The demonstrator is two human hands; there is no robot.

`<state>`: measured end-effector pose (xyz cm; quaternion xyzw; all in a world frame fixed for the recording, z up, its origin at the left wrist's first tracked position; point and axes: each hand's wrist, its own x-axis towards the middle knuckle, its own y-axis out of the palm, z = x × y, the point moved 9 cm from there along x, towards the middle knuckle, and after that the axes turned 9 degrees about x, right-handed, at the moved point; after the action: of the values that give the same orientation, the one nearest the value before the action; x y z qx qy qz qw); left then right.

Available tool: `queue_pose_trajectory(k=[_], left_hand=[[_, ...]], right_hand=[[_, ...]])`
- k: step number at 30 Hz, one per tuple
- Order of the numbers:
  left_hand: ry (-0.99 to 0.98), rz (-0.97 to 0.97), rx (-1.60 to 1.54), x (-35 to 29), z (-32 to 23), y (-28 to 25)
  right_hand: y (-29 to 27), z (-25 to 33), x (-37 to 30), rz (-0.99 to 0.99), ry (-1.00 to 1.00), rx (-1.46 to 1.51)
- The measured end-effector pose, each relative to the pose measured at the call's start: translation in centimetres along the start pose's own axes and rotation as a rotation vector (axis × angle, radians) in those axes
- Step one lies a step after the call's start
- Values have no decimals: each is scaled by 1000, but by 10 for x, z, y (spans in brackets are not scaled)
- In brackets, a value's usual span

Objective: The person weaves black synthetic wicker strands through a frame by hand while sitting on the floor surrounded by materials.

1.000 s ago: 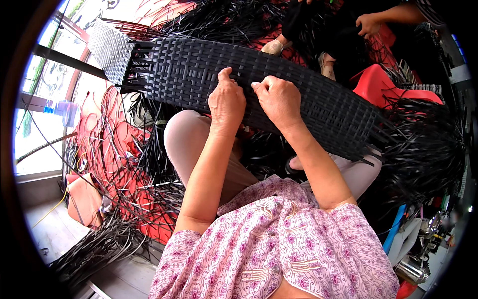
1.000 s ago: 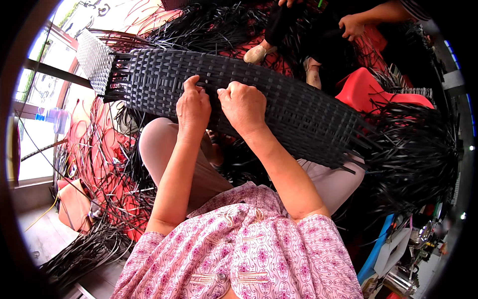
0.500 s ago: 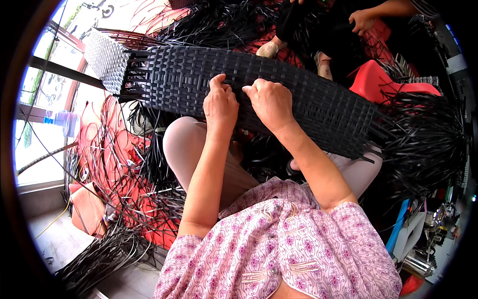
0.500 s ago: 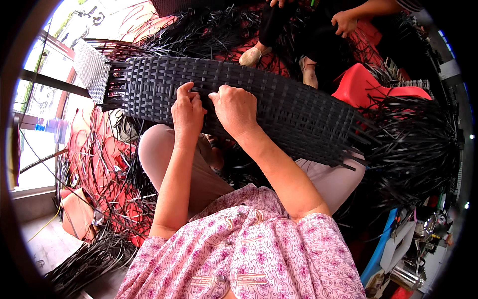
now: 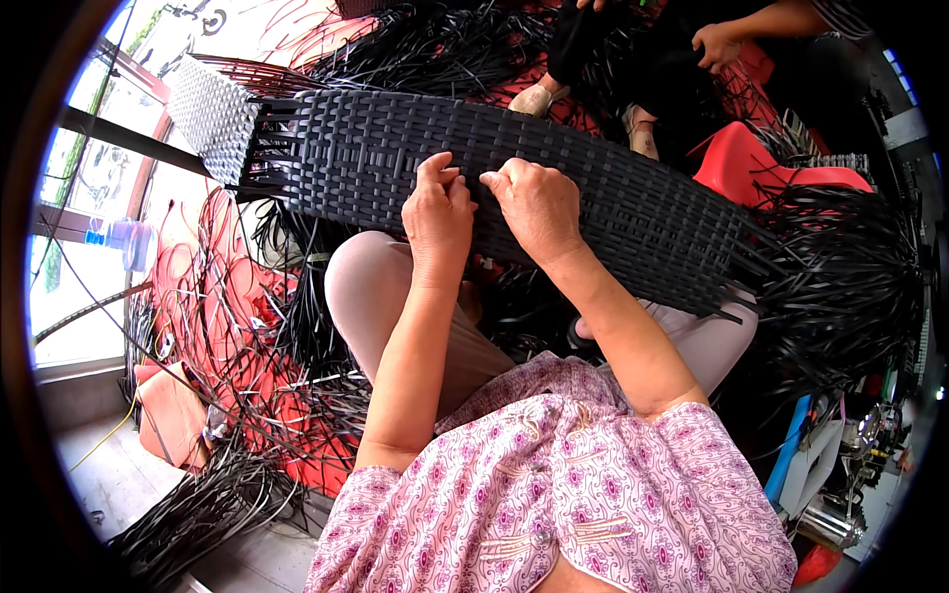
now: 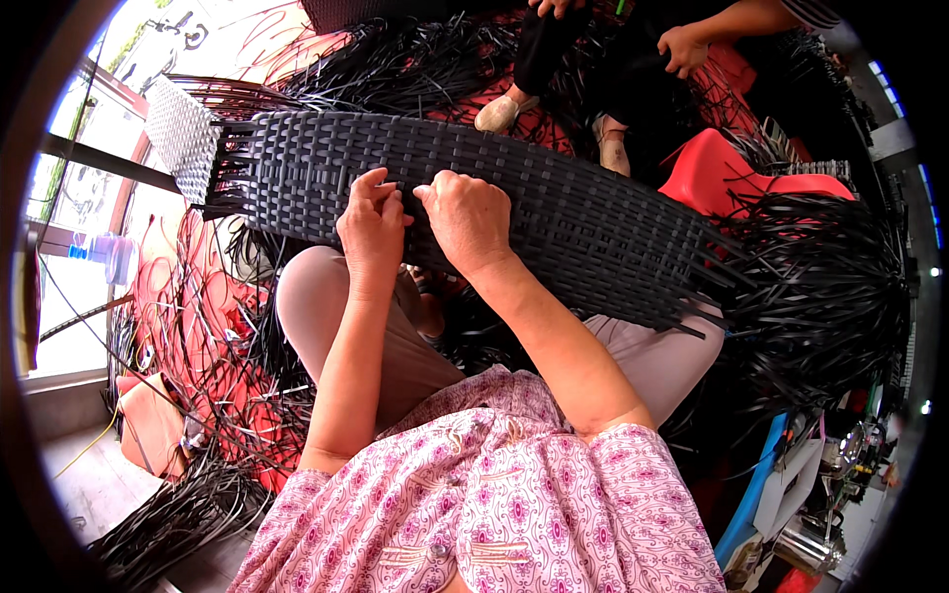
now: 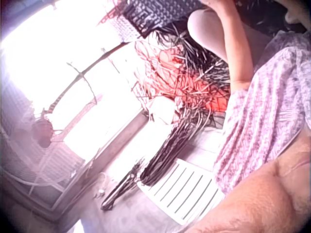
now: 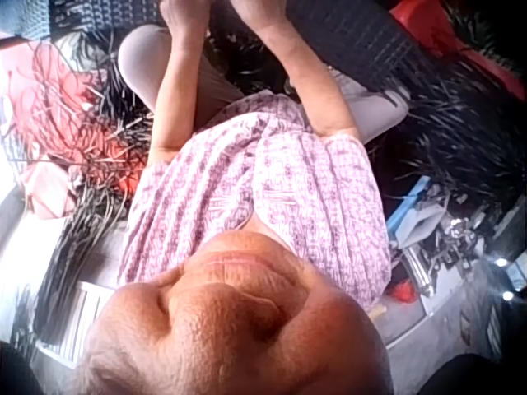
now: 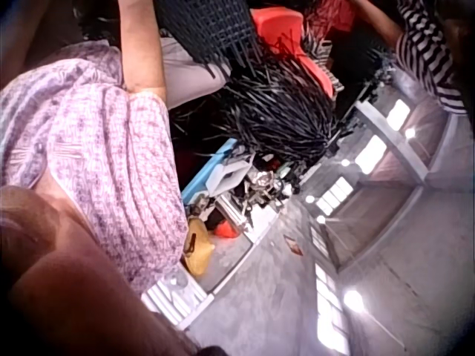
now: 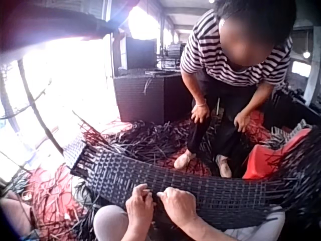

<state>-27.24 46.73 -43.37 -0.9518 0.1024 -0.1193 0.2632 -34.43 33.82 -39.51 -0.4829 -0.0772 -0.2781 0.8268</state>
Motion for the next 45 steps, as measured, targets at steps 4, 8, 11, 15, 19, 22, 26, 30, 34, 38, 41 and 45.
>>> queue_pose_trajectory(k=[4,8,11,15,19,22,26,30,34,38,41,45], left_hand=[[84,-71,37,3,0,-5],[22,-124,-9,14,9,-19],[-20,-170,-23,17,8,-37],[-59,-257,-126,21,21,-77],[23,-255,-451,21,1,-126],[13,-178,-508,11,-39,-135],[29,-131,-529,24,-45,-136],[-97,32,-404,40,-11,-101],[-152,92,-138,42,33,-57],[-63,41,67,39,42,-48],[-86,58,25,38,35,-46],[3,16,52,41,37,-45]], right_hand=[[4,6,6,39,-4,21],[11,14,9,117,6,71],[6,25,9,76,-68,93],[2,48,5,72,-264,69],[-6,45,17,7,-260,287],[5,56,38,139,-153,840],[17,64,50,367,-39,1122],[18,35,47,282,112,798],[28,13,39,172,166,474],[35,17,37,175,175,233],[37,20,39,167,155,107],[40,21,41,179,167,60]])
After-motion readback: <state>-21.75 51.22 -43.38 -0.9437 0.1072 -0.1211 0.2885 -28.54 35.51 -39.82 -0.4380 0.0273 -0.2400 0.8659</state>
